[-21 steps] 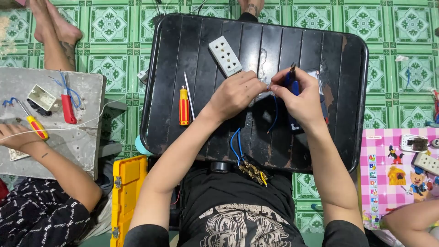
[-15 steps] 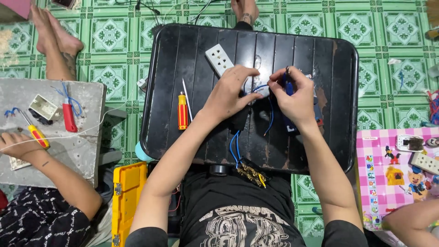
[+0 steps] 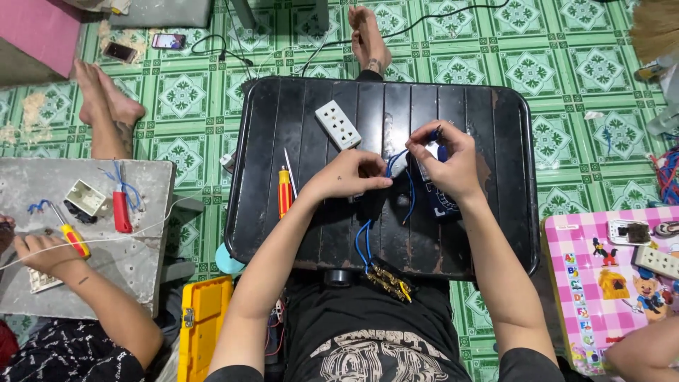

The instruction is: Testing and wiring electronic components using a multimeter and hand tools

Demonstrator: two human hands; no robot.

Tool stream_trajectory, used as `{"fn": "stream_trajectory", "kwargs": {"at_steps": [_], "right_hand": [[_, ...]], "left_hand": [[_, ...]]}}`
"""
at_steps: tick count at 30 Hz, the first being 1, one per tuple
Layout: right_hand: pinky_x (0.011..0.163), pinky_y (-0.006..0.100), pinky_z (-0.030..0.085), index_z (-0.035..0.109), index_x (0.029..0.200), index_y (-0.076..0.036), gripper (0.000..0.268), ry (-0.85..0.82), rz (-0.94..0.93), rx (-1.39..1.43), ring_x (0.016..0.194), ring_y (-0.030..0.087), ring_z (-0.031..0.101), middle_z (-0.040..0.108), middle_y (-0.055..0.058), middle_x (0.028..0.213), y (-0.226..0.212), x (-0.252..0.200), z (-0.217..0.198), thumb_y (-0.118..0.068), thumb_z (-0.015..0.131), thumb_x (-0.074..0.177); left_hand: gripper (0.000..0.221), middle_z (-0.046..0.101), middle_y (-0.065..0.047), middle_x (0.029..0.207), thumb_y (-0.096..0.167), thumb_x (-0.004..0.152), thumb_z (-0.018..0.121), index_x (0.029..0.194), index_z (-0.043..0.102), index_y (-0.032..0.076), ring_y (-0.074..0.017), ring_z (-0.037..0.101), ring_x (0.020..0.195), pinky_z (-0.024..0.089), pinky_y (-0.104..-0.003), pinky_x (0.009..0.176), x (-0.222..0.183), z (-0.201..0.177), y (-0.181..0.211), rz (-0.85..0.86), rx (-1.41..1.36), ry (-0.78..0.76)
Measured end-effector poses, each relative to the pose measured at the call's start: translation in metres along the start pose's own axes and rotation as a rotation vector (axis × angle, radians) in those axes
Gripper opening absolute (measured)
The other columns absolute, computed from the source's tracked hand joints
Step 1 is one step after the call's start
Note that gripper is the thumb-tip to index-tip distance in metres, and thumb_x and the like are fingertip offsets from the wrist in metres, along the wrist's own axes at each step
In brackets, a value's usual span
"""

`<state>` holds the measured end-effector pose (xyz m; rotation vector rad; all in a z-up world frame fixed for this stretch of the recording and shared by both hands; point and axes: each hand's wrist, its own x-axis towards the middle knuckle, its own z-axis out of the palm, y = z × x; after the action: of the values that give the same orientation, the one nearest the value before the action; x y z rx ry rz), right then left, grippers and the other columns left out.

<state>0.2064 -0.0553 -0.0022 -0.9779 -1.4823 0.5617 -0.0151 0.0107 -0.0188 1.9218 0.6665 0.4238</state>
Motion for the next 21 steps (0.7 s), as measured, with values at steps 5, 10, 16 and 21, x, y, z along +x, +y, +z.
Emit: {"fn": "stream_trajectory", "kwargs": {"at_steps": [5,10,16,21], "right_hand": [[0.068,0.036,0.054,0.073,0.104,-0.002,0.011,0.093,-0.094,-0.337,0.073,0.028,0.069,0.071,0.013,0.08,-0.005,0.004,-0.008,-0.013,0.075,0.1],[0.064,0.044,0.055,0.068,0.118,-0.005,0.036,0.193,-0.204,-0.899,0.068,0.036,0.069,0.067,0.015,0.078,0.024,0.003,-0.042,-0.03,0.077,0.094],[0.068,0.05,0.056,0.06,0.108,-0.01,0.039,0.15,0.026,-1.045,0.074,0.04,0.072,0.071,0.014,0.08,0.042,0.002,-0.069,-0.038,0.08,0.089],[0.072,0.052,0.055,0.061,0.108,-0.012,0.027,-0.007,0.306,-1.132,0.085,0.042,0.073,0.07,0.015,0.093,0.062,0.003,-0.079,-0.031,0.067,0.09]], "left_hand": [[0.025,0.072,-0.011,0.086,0.029,0.087,0.08,0.096,0.072,0.007,-0.0213,0.067,0.08,0.058,-0.036,0.072,0.014,0.007,-0.037,-0.091,-0.08,0.087],[0.031,0.069,-0.01,0.082,0.035,0.082,0.084,0.088,0.071,0.008,-0.0206,0.065,0.078,0.055,-0.036,0.072,0.017,0.011,-0.039,-0.149,-0.121,0.174],[0.033,0.068,-0.006,0.073,0.038,0.08,0.084,0.078,0.064,0.012,-0.0197,0.063,0.072,0.053,-0.032,0.073,0.014,0.015,-0.03,-0.138,-0.048,0.209],[0.034,0.068,-0.006,0.07,0.041,0.096,0.068,0.077,0.064,0.014,-0.0158,0.065,0.063,0.055,-0.03,0.064,0.018,0.016,-0.027,-0.112,-0.015,0.327]]}}
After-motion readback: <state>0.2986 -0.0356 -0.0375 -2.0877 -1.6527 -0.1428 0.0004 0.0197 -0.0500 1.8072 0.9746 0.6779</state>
